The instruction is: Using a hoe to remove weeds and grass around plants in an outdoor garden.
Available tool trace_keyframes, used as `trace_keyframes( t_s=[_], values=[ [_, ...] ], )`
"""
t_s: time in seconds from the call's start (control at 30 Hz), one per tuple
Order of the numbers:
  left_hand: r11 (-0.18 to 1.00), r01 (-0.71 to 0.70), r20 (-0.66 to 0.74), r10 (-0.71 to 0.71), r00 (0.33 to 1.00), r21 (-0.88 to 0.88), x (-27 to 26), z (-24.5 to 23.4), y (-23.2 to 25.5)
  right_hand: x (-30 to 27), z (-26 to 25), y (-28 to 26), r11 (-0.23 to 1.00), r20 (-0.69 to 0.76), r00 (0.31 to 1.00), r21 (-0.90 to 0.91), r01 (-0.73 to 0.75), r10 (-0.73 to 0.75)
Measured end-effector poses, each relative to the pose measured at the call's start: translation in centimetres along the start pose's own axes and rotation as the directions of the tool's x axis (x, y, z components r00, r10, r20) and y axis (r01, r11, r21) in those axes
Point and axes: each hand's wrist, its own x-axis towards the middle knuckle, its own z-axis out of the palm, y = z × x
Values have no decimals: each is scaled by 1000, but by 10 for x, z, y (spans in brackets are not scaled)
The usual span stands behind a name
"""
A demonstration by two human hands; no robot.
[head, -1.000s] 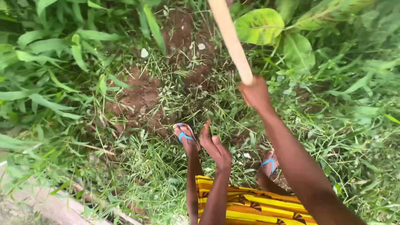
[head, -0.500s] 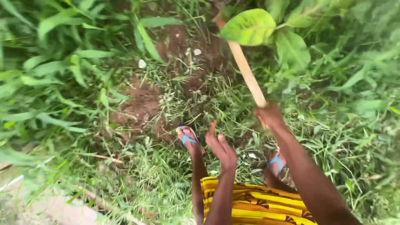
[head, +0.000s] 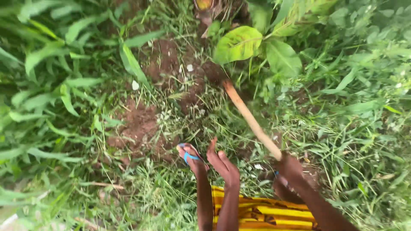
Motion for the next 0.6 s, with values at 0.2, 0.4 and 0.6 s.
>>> trace_keyframes(
  t_s=[0.2,0.4,0.6],
  values=[
    [1000,-1,12,1,1000,21,0,9,-5,-91,-142,-152,931,6,995,353,-94,98],
    [1000,3,62,-4,998,21,-1,18,11,-21,-184,-205,927,-319,936,283,245,-150],
    [1000,-3,90,3,996,6,-16,29,11,45,-153,-140,941,-374,866,-76,329,-332]
  ],
)
